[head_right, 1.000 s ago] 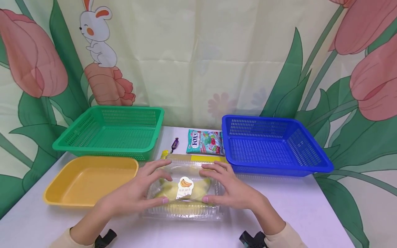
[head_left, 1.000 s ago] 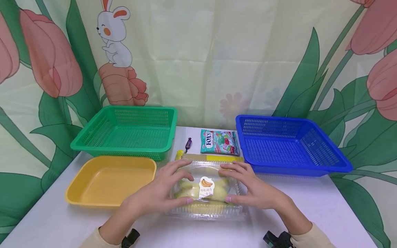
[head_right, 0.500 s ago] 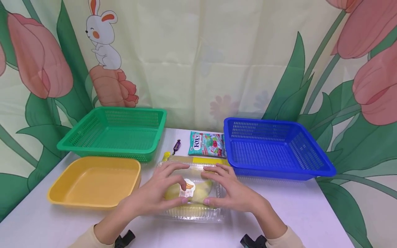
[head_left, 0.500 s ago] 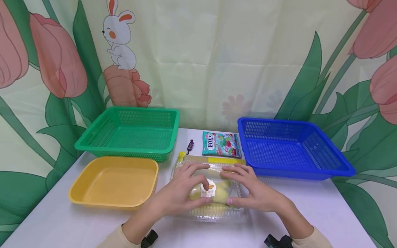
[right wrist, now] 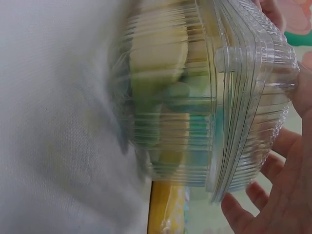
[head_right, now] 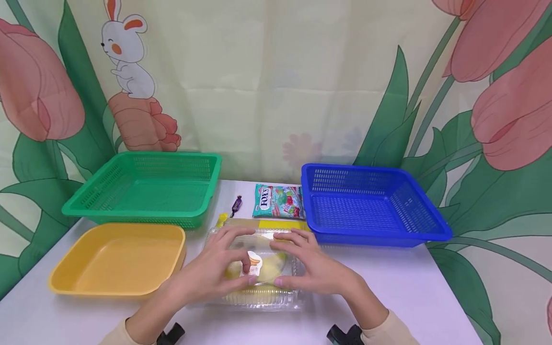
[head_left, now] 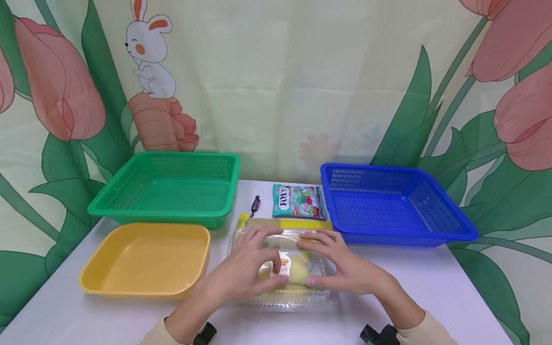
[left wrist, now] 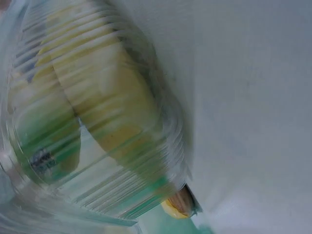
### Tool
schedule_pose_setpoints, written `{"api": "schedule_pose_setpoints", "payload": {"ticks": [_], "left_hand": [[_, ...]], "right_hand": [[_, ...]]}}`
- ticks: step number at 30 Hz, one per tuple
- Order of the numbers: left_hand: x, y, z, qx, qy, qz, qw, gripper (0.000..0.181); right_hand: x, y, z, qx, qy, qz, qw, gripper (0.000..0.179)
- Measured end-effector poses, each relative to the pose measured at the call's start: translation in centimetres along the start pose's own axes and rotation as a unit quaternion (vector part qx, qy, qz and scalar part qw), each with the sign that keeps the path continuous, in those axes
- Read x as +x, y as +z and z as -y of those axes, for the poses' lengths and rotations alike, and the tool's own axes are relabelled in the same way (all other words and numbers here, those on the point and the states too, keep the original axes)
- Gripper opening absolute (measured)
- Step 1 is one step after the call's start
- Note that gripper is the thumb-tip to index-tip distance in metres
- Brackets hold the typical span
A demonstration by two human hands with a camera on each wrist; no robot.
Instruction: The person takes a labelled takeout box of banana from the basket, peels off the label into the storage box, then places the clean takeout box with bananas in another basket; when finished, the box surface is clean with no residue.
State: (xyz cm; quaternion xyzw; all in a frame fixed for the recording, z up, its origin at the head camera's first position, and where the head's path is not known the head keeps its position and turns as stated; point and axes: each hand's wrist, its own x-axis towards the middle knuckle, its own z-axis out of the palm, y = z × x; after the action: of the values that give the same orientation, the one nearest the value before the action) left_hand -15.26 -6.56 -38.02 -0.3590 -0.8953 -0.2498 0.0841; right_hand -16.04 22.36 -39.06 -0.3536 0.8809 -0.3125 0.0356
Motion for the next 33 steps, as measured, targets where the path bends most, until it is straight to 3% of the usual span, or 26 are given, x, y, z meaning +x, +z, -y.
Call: {"api": "schedule_pose_setpoints", "payload": {"ticks": [4,17,33], "left_hand": [[-0.6,0.1,0.2,0.004,0.006,-0.013,0.9999,0.020],[1.0,-0.3,0.3,-0.027,0.013,0.040,0.9987,0.021],[0.1,0.0,0.4,-0.031,0.020,0.018,0.9991,0.019]], "right_hand": [[0.2,0.4,0.1,0.007,0.003,0.005,1.0000,0.069],[-0.5,-0.1,-0.1,0.002,0.008,-0.009,0.9999,0.070],[-0.1,0.0,0.1,0.014,0.018,0.008,0.9997,0.070]]}}
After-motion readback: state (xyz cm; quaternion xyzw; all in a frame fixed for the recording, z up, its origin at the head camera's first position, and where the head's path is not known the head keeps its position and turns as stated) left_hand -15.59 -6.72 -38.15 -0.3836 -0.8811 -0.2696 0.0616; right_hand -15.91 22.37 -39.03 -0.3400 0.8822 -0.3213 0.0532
